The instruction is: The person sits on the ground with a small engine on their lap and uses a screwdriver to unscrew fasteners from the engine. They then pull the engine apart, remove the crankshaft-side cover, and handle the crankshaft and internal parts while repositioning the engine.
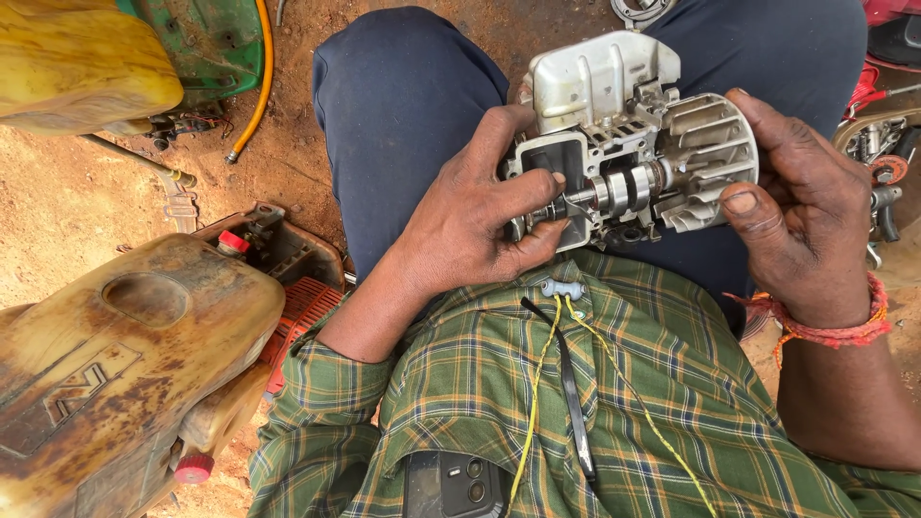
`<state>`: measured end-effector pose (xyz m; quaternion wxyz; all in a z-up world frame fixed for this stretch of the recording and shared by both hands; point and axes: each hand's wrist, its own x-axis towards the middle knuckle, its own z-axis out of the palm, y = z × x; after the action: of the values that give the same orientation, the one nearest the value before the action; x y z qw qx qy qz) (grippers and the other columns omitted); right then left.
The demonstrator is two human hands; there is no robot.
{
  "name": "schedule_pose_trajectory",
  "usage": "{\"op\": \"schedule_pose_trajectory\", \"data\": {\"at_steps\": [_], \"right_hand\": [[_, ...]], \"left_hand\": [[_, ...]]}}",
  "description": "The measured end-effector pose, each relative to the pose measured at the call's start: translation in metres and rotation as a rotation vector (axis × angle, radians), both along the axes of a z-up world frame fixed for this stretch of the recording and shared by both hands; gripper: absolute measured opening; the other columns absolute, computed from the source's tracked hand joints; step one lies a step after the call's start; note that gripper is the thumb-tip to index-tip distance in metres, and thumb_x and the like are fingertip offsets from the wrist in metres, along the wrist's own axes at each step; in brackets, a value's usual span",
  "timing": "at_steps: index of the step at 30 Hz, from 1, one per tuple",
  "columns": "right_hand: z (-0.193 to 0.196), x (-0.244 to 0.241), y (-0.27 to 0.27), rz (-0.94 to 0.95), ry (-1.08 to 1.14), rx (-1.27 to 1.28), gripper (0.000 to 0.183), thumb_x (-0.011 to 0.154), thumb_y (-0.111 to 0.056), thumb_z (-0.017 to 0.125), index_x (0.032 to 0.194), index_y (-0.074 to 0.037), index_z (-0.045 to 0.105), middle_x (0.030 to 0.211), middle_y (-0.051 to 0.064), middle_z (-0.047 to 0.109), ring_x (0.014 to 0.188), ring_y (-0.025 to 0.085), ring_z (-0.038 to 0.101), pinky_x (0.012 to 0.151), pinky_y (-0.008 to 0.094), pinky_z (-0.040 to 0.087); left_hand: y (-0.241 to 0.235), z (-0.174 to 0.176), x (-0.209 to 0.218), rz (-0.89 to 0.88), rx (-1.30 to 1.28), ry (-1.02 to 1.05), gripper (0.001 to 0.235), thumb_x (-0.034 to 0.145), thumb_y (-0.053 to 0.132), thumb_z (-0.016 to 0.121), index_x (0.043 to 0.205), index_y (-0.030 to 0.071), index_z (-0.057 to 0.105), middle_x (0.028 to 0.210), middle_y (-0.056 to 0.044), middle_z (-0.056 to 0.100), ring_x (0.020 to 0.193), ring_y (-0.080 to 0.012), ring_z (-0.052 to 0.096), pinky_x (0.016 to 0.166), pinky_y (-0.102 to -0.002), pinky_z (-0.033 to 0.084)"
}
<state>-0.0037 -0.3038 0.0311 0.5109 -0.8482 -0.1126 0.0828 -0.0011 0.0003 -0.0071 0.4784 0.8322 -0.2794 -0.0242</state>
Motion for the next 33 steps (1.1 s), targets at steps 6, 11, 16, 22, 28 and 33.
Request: {"op": "schedule_pose_trajectory", "data": {"at_steps": [6, 11, 16, 22, 28, 33], "right_hand": [[-0.014, -0.006, -0.014, -0.025, 0.03, 0.218, 0.071, 0.108, -0.046, 0.064, 0.159, -0.002, 0.043, 0.138, 0.013, 0.062, 0.125, 0.016, 0.066, 0.104, 0.028, 0.058], [-0.01, -0.009, -0.022, -0.036, -0.045, 0.212, 0.069, 0.111, -0.046, 0.065, 0.16, -0.005, 0.038, 0.143, 0.011, 0.059, 0.13, 0.017, 0.063, 0.101, 0.027, 0.061], [0.004, -0.008, -0.009, 0.005, -0.345, -0.091, 0.053, 0.109, -0.029, 0.078, 0.147, -0.002, 0.054, 0.141, 0.017, 0.056, 0.131, 0.026, 0.061, 0.107, 0.035, 0.058], [0.041, 0.009, 0.034, 0.195, -0.54, -0.396, 0.036, 0.084, -0.02, 0.089, 0.113, -0.003, 0.075, 0.131, 0.019, 0.063, 0.132, 0.039, 0.058, 0.111, 0.05, 0.049], [0.052, 0.012, 0.073, 0.377, -0.556, -0.522, 0.029, 0.077, -0.019, 0.089, 0.104, -0.013, 0.079, 0.146, 0.01, 0.055, 0.14, 0.034, 0.042, 0.117, 0.055, 0.032], [0.053, 0.01, 0.087, 0.412, -0.533, -0.591, 0.03, 0.077, -0.018, 0.089, 0.105, -0.012, 0.079, 0.149, 0.008, 0.052, 0.141, 0.032, 0.042, 0.12, 0.054, 0.03]], "left_hand": [[0.0, -0.001, 0.0, -0.008, -0.016, -0.012, 0.029, 0.092, 0.023, 0.085, 0.111, 0.012, 0.066, 0.137, -0.019, 0.044, 0.123, -0.0355, 0.064, 0.094, -0.043, 0.065], [0.0, 0.0, 0.001, -0.015, -0.028, -0.012, 0.027, 0.092, 0.023, 0.085, 0.11, 0.012, 0.068, 0.136, -0.02, 0.045, 0.121, -0.0348, 0.064, 0.092, -0.042, 0.065], [-0.002, 0.006, 0.004, -0.016, -0.008, -0.032, 0.025, 0.091, 0.022, 0.085, 0.107, 0.012, 0.068, 0.133, -0.018, 0.047, 0.12, -0.0345, 0.063, 0.091, -0.044, 0.064], [-0.004, 0.006, 0.005, -0.018, -0.017, -0.061, 0.027, 0.092, 0.021, 0.084, 0.107, 0.012, 0.063, 0.133, -0.019, 0.046, 0.121, -0.0371, 0.062, 0.092, -0.045, 0.062], [0.0, 0.01, 0.004, -0.011, -0.051, -0.025, 0.031, 0.091, 0.021, 0.084, 0.108, 0.011, 0.06, 0.132, -0.018, 0.045, 0.119, -0.0361, 0.063, 0.092, -0.045, 0.061], [0.003, 0.009, 0.002, 0.003, -0.071, -0.034, 0.034, 0.09, 0.021, 0.084, 0.11, 0.011, 0.059, 0.132, -0.018, 0.044, 0.117, -0.0358, 0.062, 0.092, -0.046, 0.06]]}}
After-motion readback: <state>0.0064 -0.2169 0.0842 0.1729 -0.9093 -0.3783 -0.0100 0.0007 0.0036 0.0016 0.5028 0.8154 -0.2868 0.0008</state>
